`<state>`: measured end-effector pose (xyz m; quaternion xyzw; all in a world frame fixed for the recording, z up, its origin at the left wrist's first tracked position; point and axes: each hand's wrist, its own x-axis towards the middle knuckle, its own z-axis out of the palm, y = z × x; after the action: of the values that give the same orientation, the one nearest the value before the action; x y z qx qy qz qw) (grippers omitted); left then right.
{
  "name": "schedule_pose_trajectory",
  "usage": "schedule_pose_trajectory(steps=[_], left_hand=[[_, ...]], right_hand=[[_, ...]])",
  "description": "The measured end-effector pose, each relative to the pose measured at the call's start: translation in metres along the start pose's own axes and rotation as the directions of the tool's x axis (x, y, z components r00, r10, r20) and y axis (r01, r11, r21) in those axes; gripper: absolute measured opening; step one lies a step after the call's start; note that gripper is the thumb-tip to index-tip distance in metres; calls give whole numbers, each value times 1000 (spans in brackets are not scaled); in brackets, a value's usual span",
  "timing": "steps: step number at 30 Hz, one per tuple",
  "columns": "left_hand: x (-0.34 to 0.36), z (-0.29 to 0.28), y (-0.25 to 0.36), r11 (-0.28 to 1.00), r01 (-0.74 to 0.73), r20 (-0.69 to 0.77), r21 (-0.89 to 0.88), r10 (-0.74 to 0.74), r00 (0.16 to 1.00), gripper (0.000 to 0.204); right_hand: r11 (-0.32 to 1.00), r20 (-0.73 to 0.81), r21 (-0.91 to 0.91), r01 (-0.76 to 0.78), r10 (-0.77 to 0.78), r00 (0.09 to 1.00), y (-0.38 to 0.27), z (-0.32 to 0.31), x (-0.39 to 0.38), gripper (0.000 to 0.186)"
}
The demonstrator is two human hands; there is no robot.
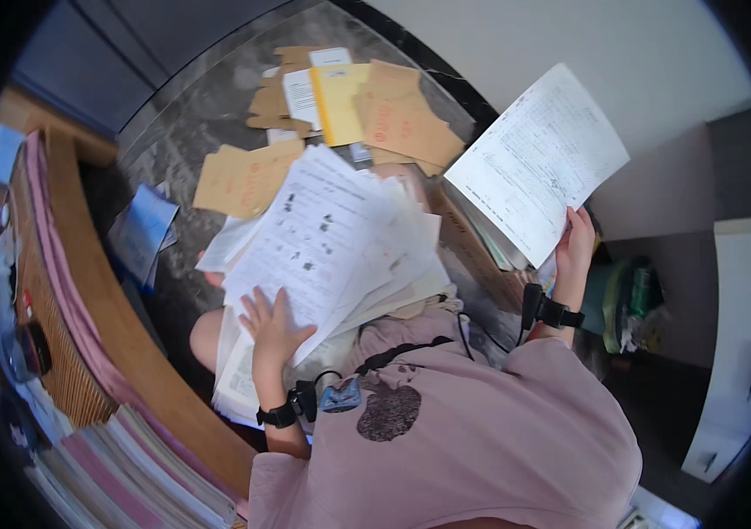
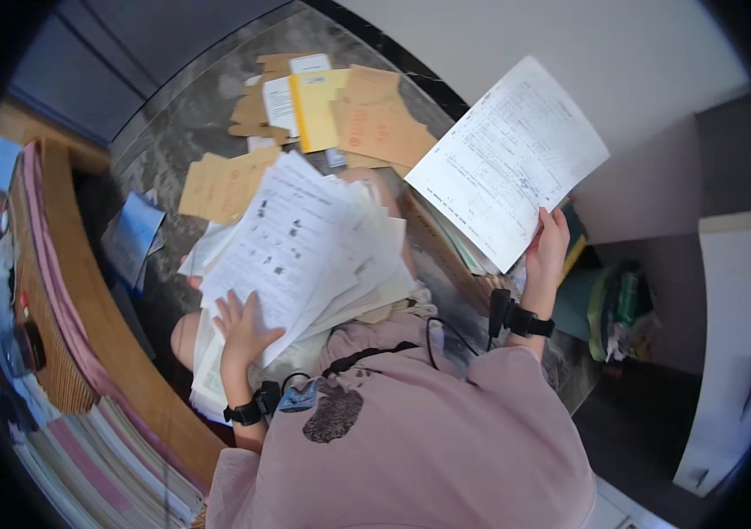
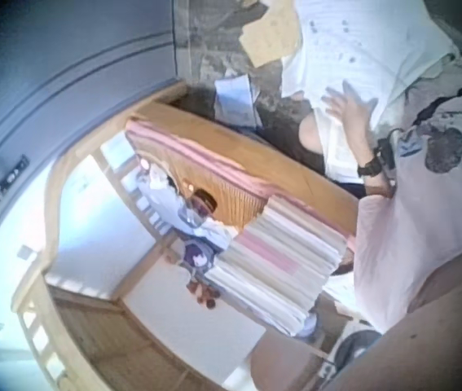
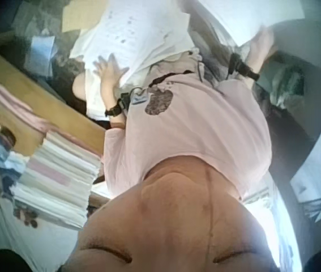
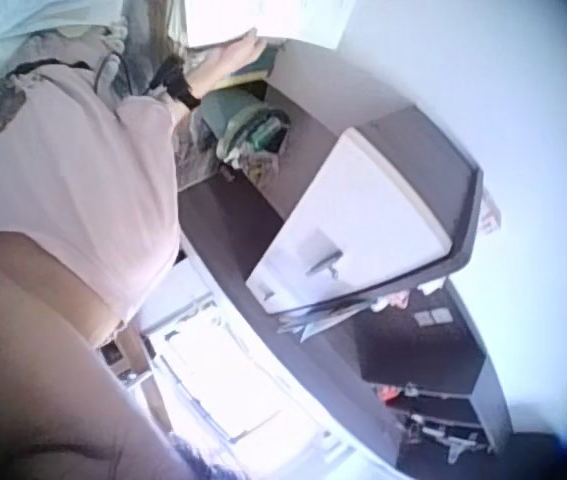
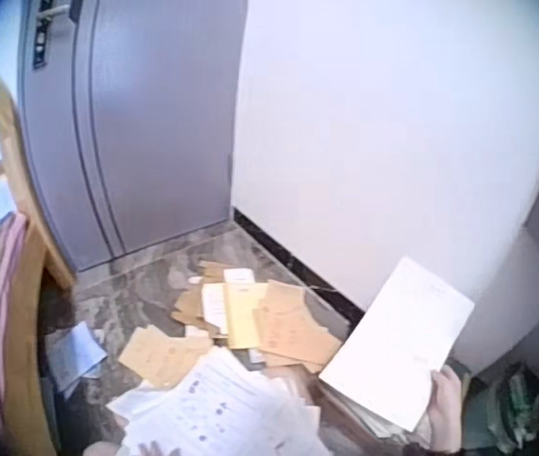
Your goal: The recorder is sitting on the floor, sorting through a large stack of papers, booklets, and documents.
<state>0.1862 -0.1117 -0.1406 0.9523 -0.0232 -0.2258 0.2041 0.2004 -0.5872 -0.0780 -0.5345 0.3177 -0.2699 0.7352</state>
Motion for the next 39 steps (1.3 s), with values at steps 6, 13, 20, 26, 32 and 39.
schedule_pose_trajectory(steps=[6,13,20,26,32,39], left_hand=[[-2,10,7,988,-109,-27,110,112,993,97],[-5,11,10,984,-95,-15,154,98,995,96],[-4,12,7,988,-65,-41,139,72,997,82],[0,-4,10,986,-103,-141,128,121,982,45],[2,-13,-7,969,-230,-333,-89,188,924,23],[-15,-32,25,955,-246,-325,-168,181,928,14]], right_hand=[[981,-50,6,-194,194,980,14,-61,15,60],[968,-139,-34,-247,240,961,22,-57,9,78],[981,-175,47,-189,194,965,31,-64,17,59],[973,-30,-150,-178,176,984,38,-66,22,21],[768,-29,-639,-49,39,999,33,-42,15,61],[490,14,-848,202,-361,933,60,-11,10,42]])
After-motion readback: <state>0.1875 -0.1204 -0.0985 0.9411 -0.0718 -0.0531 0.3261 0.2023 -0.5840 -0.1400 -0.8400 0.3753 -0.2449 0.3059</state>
